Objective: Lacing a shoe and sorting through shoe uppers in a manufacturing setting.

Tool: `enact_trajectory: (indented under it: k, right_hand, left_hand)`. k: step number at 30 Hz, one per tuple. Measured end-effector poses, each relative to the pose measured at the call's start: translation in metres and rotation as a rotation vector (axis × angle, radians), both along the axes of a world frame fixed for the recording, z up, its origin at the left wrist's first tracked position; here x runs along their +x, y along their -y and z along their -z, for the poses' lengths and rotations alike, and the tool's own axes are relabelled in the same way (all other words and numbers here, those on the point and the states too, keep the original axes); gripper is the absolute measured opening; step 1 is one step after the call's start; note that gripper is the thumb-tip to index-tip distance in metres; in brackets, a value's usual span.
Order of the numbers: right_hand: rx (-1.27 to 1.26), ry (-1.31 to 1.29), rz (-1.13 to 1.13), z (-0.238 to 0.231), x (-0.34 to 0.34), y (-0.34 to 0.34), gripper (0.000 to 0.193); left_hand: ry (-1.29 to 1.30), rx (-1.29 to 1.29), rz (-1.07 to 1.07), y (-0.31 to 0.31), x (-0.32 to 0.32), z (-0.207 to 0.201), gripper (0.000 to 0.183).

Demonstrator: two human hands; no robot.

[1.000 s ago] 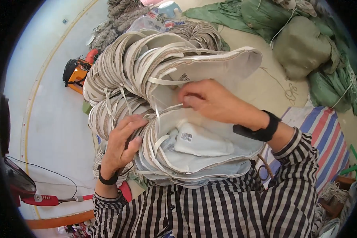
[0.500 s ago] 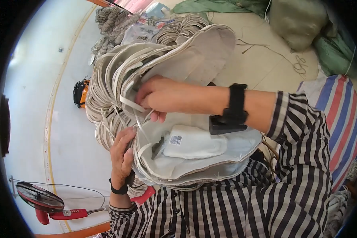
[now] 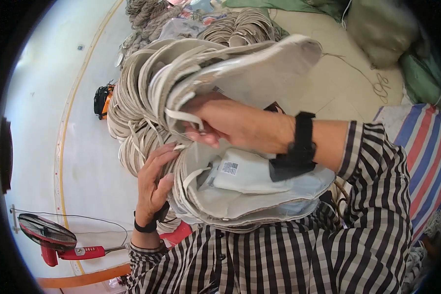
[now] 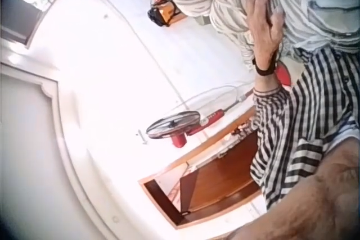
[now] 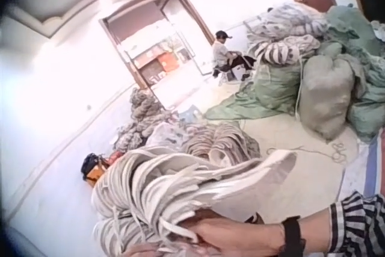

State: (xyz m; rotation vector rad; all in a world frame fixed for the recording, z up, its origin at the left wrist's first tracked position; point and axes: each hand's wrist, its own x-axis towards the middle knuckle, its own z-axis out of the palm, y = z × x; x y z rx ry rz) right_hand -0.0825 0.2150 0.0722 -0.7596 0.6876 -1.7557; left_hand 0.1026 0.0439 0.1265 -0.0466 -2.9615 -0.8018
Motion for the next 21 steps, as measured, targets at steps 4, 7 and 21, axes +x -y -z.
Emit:
enact_trajectory:
  k: [4,7,21]
  right_hand:
    - [0.188,0.143,-0.024,0.001,0.015,-0.028,0.02]
    - [0.129,-0.177,0.084,0.004,0.023,-0.043,0.021]
    - [0.249,-0.144,0.026,-0.025,0.035,-0.023,0.027]
  left_hand:
    - [0.012,0.047,0.005,-0.002,0.003,-0.004,0.04]
    - [-0.028,0.095,0.006,-0.003,0.009,-0.005,0.038]
    - [-0.486,-0.362,0.233,-0.023,-0.048,-0.042,0.057]
